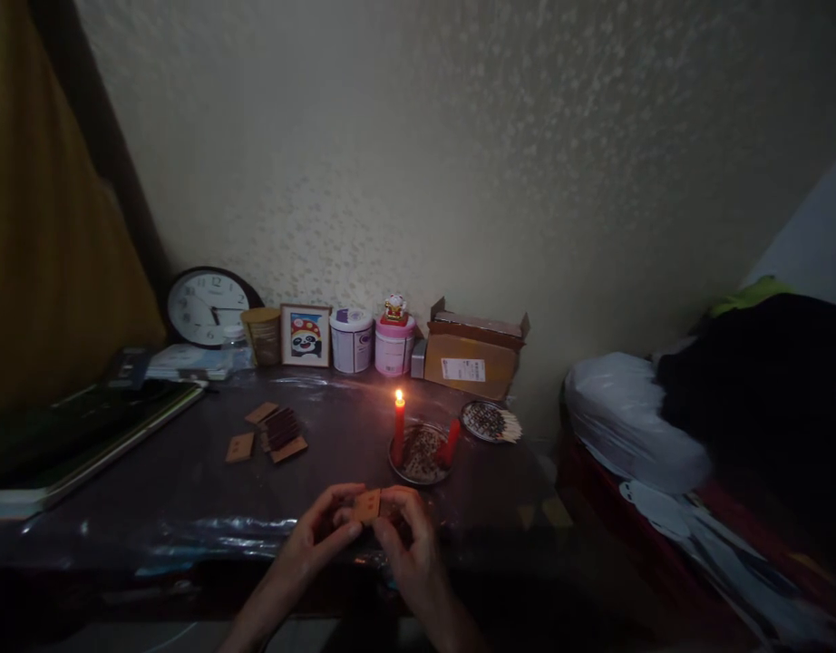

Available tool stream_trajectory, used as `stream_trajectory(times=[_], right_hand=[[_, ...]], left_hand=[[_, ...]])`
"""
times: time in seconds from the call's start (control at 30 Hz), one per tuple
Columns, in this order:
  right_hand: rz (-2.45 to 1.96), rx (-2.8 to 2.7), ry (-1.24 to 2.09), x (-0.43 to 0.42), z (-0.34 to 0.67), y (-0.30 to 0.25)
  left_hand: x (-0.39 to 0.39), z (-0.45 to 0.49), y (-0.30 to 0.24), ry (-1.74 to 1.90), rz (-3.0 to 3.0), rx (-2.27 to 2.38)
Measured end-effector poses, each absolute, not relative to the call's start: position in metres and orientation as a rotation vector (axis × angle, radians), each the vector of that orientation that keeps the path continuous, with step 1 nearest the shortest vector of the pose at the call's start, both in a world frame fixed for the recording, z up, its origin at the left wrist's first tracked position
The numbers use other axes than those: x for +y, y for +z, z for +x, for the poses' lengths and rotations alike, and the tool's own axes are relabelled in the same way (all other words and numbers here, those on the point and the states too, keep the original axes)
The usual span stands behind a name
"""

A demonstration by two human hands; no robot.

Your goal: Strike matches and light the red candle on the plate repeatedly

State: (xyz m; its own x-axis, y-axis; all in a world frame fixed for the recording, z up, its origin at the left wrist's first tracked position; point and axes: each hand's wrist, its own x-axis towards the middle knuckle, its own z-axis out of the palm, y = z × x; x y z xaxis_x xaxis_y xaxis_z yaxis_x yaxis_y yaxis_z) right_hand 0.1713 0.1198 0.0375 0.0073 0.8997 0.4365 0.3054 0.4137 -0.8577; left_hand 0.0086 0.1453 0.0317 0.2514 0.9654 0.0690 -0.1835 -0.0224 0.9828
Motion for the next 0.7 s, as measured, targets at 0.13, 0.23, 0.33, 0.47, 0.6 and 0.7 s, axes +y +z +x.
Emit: stream_trajectory(times=[0.13,0.23,0.33,0.47,0.6,0.7], right_hand=[[-1.094,-1.499,0.748,0.119,0.174,0.037],[-1.114,-1.489,0.780,0.119,0.176,0.035],[-1.107,-1.481,0.739,0.119,0.176,0.035],[-1.085,-1.494,0.707,0.120,0.176,0.035],[-1.074,-1.543,0.739,0.122,0.177,0.029],[-1.082,-1.574,0.748,0.123,0.179,0.022]], left_hand=[[0.140,0.015,0.034,1.092,1.212,0.802],[0.139,0.018,0.034,1.076,1.224,0.775],[0.139,0.019,0.032,1.070,1.239,0.765],[0.138,0.020,0.031,1.068,1.220,0.753],[0.135,0.019,0.032,1.075,1.224,0.750],[0.134,0.018,0.030,1.080,1.214,0.737]])
